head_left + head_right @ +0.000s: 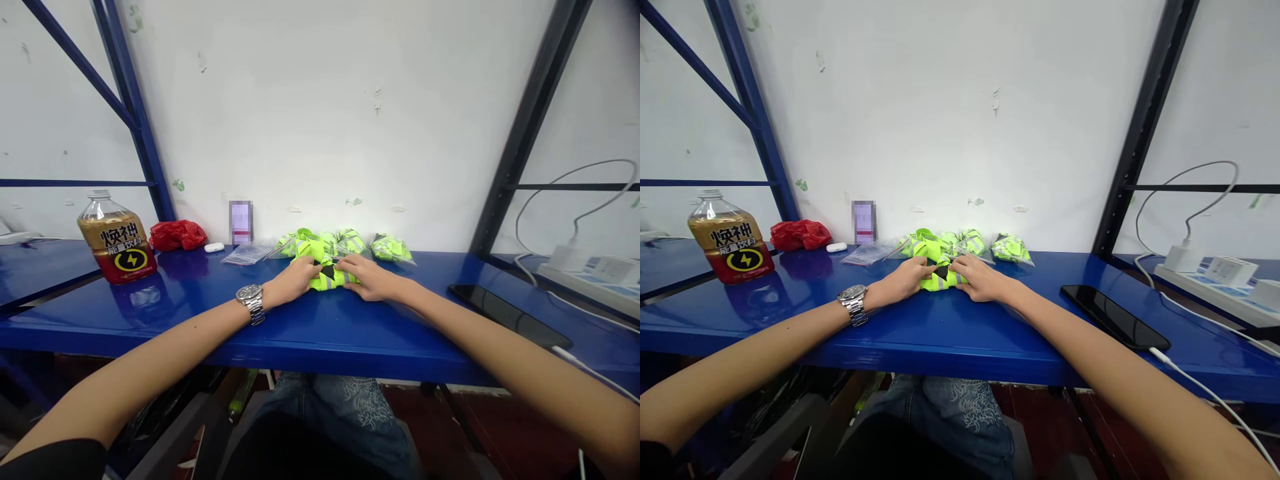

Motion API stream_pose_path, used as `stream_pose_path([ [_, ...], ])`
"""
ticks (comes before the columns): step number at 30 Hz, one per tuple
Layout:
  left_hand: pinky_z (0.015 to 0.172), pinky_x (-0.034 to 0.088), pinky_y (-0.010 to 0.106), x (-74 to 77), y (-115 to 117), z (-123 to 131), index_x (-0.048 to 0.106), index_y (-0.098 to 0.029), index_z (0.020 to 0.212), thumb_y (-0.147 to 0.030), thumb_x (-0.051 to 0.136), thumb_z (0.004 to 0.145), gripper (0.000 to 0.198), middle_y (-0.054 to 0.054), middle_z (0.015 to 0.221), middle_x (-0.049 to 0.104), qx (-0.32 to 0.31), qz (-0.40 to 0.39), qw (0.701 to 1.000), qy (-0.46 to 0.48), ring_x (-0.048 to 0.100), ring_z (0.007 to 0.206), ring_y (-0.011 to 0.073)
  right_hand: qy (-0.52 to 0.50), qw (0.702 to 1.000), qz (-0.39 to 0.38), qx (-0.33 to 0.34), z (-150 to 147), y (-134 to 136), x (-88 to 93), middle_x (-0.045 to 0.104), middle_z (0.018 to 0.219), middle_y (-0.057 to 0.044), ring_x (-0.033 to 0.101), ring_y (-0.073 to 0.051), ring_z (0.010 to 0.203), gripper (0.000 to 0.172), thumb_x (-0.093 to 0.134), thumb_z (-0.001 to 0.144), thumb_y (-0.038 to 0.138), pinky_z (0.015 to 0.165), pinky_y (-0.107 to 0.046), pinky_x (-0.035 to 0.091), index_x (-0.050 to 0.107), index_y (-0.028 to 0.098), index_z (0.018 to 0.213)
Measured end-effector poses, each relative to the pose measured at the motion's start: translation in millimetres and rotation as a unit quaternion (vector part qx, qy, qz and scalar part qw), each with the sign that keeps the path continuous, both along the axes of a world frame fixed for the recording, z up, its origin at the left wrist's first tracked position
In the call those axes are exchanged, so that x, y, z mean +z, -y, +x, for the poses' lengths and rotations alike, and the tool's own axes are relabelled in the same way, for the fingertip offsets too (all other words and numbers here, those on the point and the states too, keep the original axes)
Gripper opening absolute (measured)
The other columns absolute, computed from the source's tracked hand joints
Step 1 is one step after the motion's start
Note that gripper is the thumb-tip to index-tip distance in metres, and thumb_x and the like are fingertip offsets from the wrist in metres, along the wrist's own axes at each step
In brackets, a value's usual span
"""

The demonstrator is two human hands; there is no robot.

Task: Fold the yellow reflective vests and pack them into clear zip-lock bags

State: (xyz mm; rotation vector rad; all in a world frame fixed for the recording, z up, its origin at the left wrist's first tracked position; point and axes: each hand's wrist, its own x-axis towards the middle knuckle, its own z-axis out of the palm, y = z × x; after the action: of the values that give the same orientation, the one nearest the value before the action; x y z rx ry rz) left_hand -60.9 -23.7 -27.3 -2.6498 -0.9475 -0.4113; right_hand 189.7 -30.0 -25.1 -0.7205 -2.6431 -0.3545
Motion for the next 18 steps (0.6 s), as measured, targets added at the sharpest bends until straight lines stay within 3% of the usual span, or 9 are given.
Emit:
stream_pose_path([
  [3, 0.075, 0.042, 0.036, -2.9, 13.1, -2.3, 0.047, -0.011, 0.122, -0.008, 0.033, 0.089, 0.036, 0.012, 0.093, 0.056, 0.019, 0.006, 1.000, -0.021, 0.053, 0.086, 0.0239, 0.000, 1.000, 0.012, 0.001, -1.7, -6.7, -3.2, 0.056, 0.112, -0.019, 0.053, -0.029, 0.102, 0.031, 0.049, 0.091, 0.023, 0.085, -0.046, 0.047, 0.052, 0.013, 0.121],
  [6, 0.075, 0.043, 0.036, -2.7, 23.7, -4.2, 0.044, -0.012, 0.116, -0.028, 0.033, 0.099, 0.026, 0.011, 0.092, 0.057, 0.027, -0.019, 0.999, 0.008, 0.056, 0.084, 0.0240, -0.016, 1.000, -0.002, -0.008, -3.0, -8.1, -3.2, 0.058, 0.111, -0.018, 0.056, -0.028, 0.099, 0.031, 0.046, 0.094, 0.028, 0.084, -0.044, 0.048, 0.054, 0.014, 0.121],
  [9, 0.074, 0.043, 0.035, 0.6, 27.9, -4.8, 0.046, -0.014, 0.102, -0.044, 0.037, 0.098, 0.031, 0.009, 0.089, 0.057, 0.008, -0.024, 1.000, 0.013, 0.057, 0.083, 0.0242, -0.036, 0.998, -0.041, -0.029, -4.1, -2.7, 1.1, 0.061, 0.109, -0.018, 0.057, -0.027, 0.096, 0.034, 0.045, 0.095, 0.034, 0.083, -0.041, 0.046, 0.056, 0.013, 0.119],
  [13, 0.064, 0.038, 0.032, 4.1, 25.1, -3.8, 0.046, -0.018, 0.090, -0.033, 0.036, 0.099, 0.021, 0.006, 0.080, 0.056, 0.007, -0.011, 1.000, 0.015, 0.054, 0.072, 0.0212, -0.059, 0.991, -0.116, -0.040, -5.7, 6.2, 9.8, 0.063, 0.081, -0.009, 0.054, -0.019, 0.069, 0.030, 0.043, 0.094, 0.035, 0.066, -0.031, 0.040, 0.063, 0.013, 0.098],
  [18, 0.056, 0.028, 0.031, 5.6, 22.0, -2.8, 0.047, -0.019, 0.084, -0.014, 0.037, 0.090, 0.013, 0.003, 0.066, 0.051, 0.022, -0.005, 0.999, 0.039, 0.048, 0.060, 0.0189, -0.119, 0.973, -0.188, -0.068, -10.1, 8.7, 18.3, 0.042, 0.056, 0.003, 0.033, -0.011, 0.051, 0.027, 0.045, 0.089, 0.036, 0.054, -0.027, 0.024, 0.053, 0.017, 0.071],
])
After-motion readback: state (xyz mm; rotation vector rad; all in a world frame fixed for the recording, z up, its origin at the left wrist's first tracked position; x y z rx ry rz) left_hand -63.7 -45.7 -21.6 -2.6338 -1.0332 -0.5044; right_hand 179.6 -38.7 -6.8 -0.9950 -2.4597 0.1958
